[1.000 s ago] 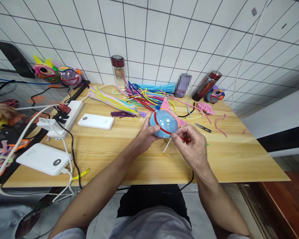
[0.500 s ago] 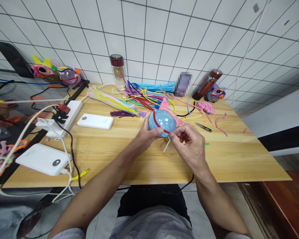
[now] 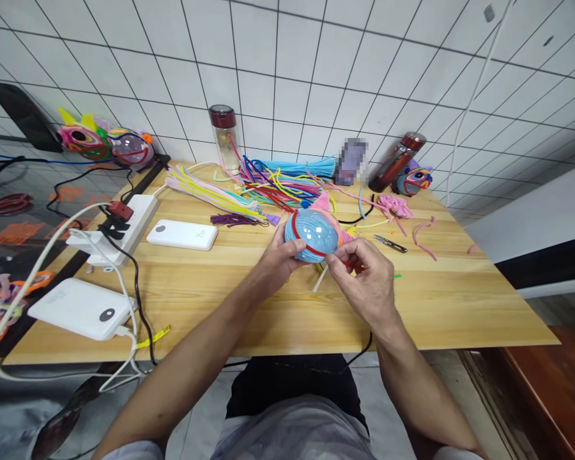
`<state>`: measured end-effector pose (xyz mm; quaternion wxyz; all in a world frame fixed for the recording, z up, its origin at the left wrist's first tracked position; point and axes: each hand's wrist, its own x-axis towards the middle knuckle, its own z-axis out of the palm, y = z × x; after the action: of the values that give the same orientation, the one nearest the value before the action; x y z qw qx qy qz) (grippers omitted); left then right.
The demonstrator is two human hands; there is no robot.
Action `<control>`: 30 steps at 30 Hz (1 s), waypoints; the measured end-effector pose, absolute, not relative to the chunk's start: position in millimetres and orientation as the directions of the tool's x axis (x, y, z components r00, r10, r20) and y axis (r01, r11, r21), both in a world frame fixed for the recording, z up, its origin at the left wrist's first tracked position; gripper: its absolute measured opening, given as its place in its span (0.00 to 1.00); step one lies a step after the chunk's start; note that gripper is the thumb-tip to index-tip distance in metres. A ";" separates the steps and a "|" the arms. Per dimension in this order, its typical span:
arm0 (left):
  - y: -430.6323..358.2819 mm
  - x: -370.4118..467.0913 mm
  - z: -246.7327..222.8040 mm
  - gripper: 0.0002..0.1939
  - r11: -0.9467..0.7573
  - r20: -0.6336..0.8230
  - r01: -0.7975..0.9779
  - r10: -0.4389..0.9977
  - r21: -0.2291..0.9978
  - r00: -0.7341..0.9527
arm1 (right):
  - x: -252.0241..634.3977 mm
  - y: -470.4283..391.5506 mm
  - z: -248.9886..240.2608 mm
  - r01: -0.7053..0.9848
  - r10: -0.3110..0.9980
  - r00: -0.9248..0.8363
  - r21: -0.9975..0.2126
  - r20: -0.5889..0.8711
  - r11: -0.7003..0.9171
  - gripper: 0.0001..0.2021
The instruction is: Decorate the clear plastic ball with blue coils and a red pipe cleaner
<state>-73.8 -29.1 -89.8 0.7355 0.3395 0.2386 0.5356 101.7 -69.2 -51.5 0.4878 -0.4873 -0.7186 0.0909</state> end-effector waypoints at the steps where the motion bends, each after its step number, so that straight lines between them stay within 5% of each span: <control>1: -29.3 -73.9 -88.9 0.43 0.196 0.016 -0.623 0.948 0.757 0.318 | 101.1 -69.3 -51.2 0.620 0.785 -0.051 -0.597 0.617 0.509 0.09; 7: -29.7 -73.9 -89.1 0.38 0.195 0.033 -0.602 0.938 0.774 0.346 | 100.9 -69.7 -50.0 0.650 0.792 -0.052 -0.581 0.609 0.490 0.09; 13: -31.5 -70.3 -91.9 0.46 0.144 0.059 -0.592 0.949 0.793 0.310 | 99.8 -68.9 -49.1 0.651 0.792 -0.058 -0.578 0.608 0.492 0.10; 30: -31.3 -69.2 -97.0 0.46 0.113 0.052 -0.547 0.960 0.829 0.277 | 97.6 -68.9 -49.6 0.643 0.814 -0.057 -0.602 0.579 0.473 0.09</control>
<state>-69.2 -31.3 -97.0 0.6975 0.3897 0.2643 0.5401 97.6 -68.9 -49.6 0.4654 -0.5051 -0.7210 0.0915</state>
